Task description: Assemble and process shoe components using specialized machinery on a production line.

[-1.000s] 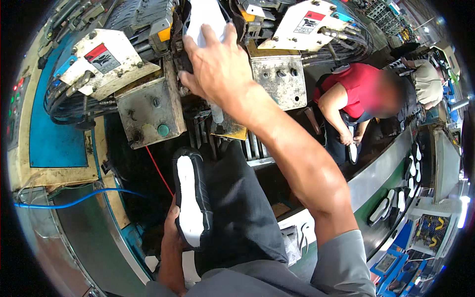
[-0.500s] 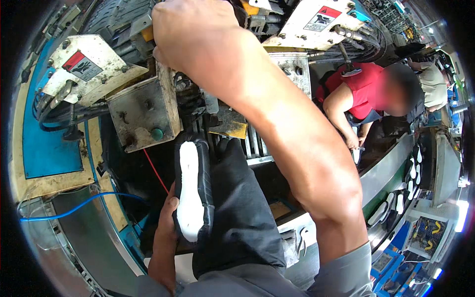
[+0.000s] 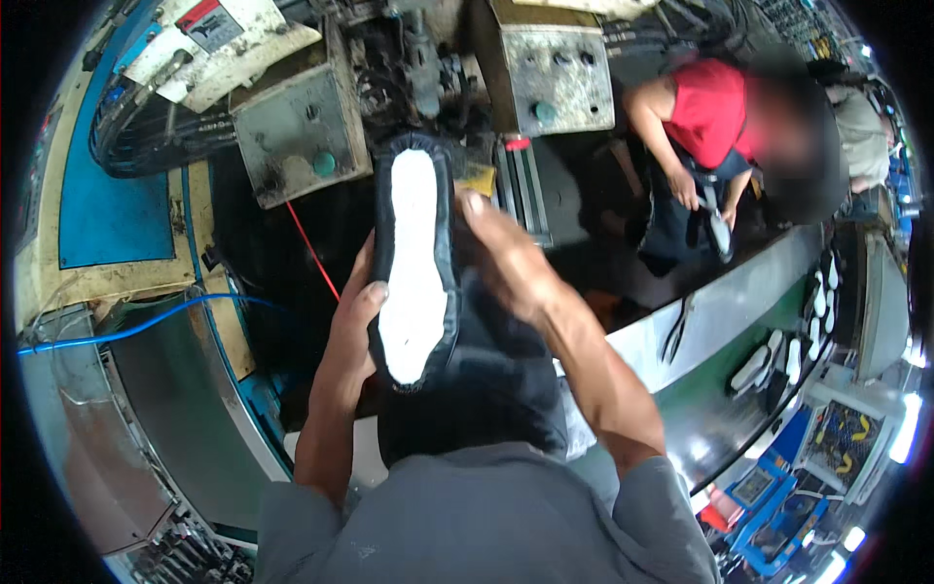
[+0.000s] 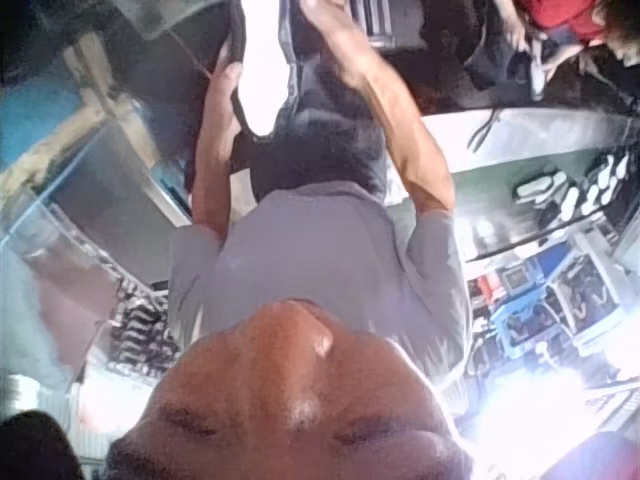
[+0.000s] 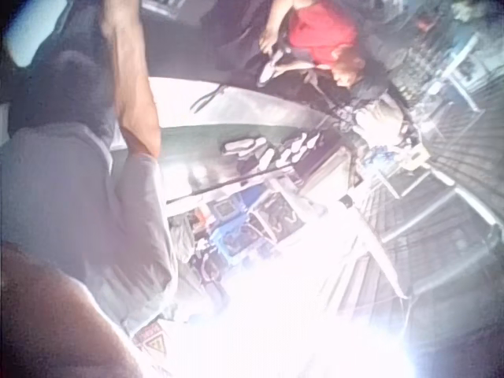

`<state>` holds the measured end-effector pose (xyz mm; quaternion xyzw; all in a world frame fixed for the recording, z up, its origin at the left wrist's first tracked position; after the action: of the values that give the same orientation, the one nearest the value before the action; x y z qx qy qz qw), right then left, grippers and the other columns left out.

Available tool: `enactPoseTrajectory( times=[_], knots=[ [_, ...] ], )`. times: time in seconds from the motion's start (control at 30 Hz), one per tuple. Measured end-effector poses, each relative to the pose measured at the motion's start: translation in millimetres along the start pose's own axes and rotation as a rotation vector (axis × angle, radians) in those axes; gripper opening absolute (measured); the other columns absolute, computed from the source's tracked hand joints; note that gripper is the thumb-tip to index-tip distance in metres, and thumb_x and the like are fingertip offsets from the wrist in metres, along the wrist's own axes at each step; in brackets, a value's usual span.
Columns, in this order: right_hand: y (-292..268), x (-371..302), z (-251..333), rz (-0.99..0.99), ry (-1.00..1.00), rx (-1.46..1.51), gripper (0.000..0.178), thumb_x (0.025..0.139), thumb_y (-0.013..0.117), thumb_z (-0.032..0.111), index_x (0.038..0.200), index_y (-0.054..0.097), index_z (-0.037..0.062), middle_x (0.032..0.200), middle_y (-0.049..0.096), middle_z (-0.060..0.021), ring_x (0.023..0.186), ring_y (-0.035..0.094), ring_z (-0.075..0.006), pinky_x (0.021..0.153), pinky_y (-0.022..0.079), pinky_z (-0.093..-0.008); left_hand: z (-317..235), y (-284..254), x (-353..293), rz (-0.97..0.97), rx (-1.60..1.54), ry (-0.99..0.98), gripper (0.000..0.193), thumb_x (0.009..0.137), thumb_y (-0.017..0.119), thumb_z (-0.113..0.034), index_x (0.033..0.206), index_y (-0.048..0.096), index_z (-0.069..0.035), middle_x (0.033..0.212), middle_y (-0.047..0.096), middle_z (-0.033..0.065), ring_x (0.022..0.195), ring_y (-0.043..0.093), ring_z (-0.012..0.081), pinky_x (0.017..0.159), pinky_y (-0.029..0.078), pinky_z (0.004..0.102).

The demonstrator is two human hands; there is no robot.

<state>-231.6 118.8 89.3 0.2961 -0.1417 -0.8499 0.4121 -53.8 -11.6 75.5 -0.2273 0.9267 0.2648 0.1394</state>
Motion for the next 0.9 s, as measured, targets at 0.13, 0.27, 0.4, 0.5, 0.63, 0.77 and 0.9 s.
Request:
enactPoseTrajectory(
  times=[0.13,0.27,0.4,0.5,0.63,0.77,0.9],
  knots=[
    [11.9,-96.4,-72.2,-0.122,0.14,0.195,0.08,0.115,0.053,0.057,0.174,0.033,0.0059,0.148,0.064,-0.0102,0.124,0.066,-0.0227,0.104,0.055,-0.0353,18.6,27.5,-23.3,0.069,0.027,0.093,0.085,0.106,0.06,-0.03,0.176,0.021,-0.002,0.169,0.042,0.0208,0.153,0.05,0.0303,0.125,0.042,0.0429],
    [-7.6,-111.1,-95.1,-0.197,-0.077,-0.087,0.08,0.117,0.053,0.053,0.174,0.03,0.0017,0.155,0.059,-0.0188,0.133,0.064,-0.0258,0.107,0.054,-0.0387,41.1,58.9,-50.6,-0.027,0.089,0.153,0.09,0.104,0.066,-0.025,0.177,0.019,-0.003,0.17,0.041,0.0199,0.156,0.044,0.0299,0.127,0.038,0.0419],
    [7.0,-138.9,-81.3,-0.064,0.145,0.181,0.076,0.117,0.054,0.049,0.172,0.035,0.0003,0.163,0.051,-0.022,0.136,0.064,-0.0301,0.114,0.052,-0.0418,38.4,47.3,-89.9,0.031,0.094,0.201,0.094,0.1,0.07,-0.024,0.177,0.019,-0.004,0.169,0.042,0.0191,0.155,0.046,0.0303,0.127,0.039,0.0425],
    [3.6,-159.7,-88.5,0.048,0.179,-0.052,0.07,0.116,0.059,0.043,0.169,0.041,0.0017,0.165,0.051,-0.0207,0.134,0.068,-0.0303,0.112,0.056,-0.0444,70.3,-1.2,-111.3,0.002,-0.24,0.15,0.092,0.097,0.071,-0.02,0.175,0.026,-0.003,0.162,0.052,0.0203,0.145,0.057,0.0318,0.121,0.048,0.0432],
    [-38.1,-174.8,-105.3,-0.089,0.162,-0.193,0.062,0.113,0.065,0.033,0.163,0.049,-0.0016,0.158,0.06,-0.0219,0.124,0.074,-0.0325,0.108,0.06,-0.0451,86.9,-69.5,-155.6,-0.415,-0.236,0.122,0.089,0.097,0.074,-0.023,0.173,0.032,-0.003,0.154,0.06,0.0187,0.137,0.063,0.0302,0.115,0.052,0.0418],
    [-79.0,-200.2,-115.8,-0.285,0.203,-0.112,0.052,0.112,0.067,0.026,0.154,0.057,-0.0033,0.15,0.066,-0.023,0.117,0.077,-0.0322,0.102,0.063,-0.0424,72.2,-207.5,-194.6,-0.913,0.04,0.052,0.093,0.091,0.082,-0.026,0.169,0.037,-0.002,0.153,0.062,0.0181,0.133,0.063,0.0305,0.112,0.05,0.0431],
    [-111.5,-212.1,-126.1,-0.35,0.164,-0.071,0.042,0.111,0.071,0.026,0.143,0.066,-0.0011,0.137,0.073,-0.0203,0.107,0.08,-0.0313,0.095,0.065,-0.0432,52.5,-396.9,-205.1,-1.244,0.754,0.277,0.08,0.089,0.082,-0.019,0.16,0.051,0.002,0.136,0.071,0.0218,0.12,0.07,0.0308,0.108,0.052,0.0443]
  ],
)
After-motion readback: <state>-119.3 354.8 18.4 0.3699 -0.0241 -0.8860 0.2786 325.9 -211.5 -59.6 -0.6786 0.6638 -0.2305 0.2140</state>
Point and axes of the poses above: each hand's wrist, its own x-axis towards the middle knuckle, its own y-axis out of the palm, z = x × y, the point moved 2 cm from there along x, towards the middle knuckle
